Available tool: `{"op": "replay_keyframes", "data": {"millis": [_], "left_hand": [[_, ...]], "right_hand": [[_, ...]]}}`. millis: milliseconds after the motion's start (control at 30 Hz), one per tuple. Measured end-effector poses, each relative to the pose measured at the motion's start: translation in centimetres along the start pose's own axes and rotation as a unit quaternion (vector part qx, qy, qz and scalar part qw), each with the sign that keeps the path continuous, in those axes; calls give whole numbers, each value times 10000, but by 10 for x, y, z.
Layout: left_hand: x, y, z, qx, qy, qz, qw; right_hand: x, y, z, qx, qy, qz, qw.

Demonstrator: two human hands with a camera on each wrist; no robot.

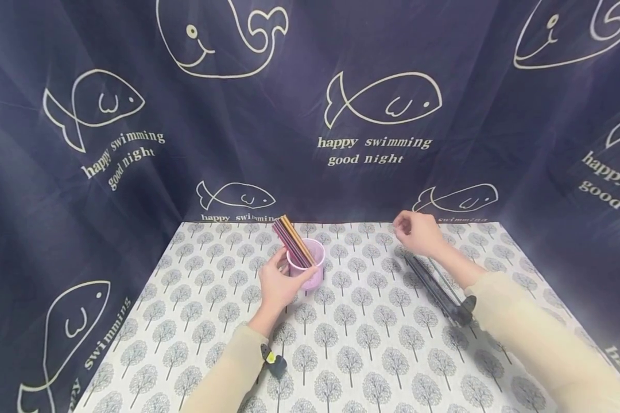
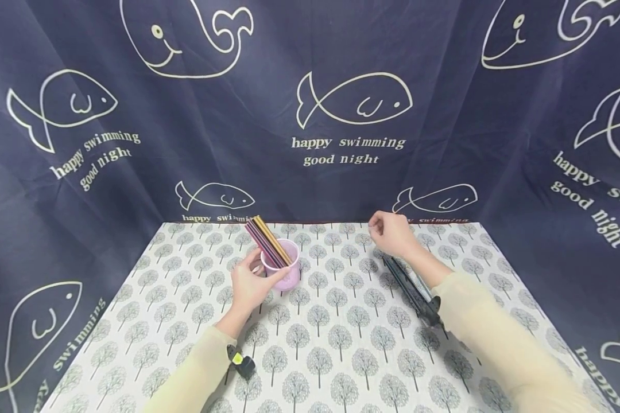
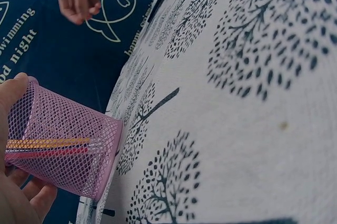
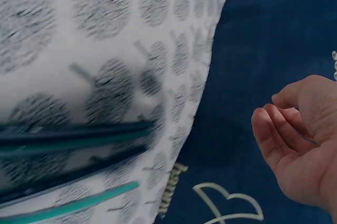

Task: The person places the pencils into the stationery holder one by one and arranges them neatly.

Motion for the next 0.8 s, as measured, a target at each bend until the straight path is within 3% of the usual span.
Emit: {"op": "replay_keyframes", "data": {"millis": [267, 533, 800], "left_hand": [[-2, 0, 1, 27, -20, -30, 10000], [-1, 0, 1, 2, 3, -23, 10000], [-2, -1, 0, -16, 9, -95, 10000]], "right_hand": [[-21, -25, -4, 340, -87, -40, 9994], [-30, -43, 3, 418, -379, -438, 9974], [-29, -57, 8, 851, -468, -61, 9953]]}}
Point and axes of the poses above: each hand's wrist, its own y-axis towards the middle knuckle, its own z-axis out of the palm, x = y × z, the point moved 1 cm from there along y, towards the middle knuckle, and after that the axes turned 12 degrees about -x, right-handed, at the moved point
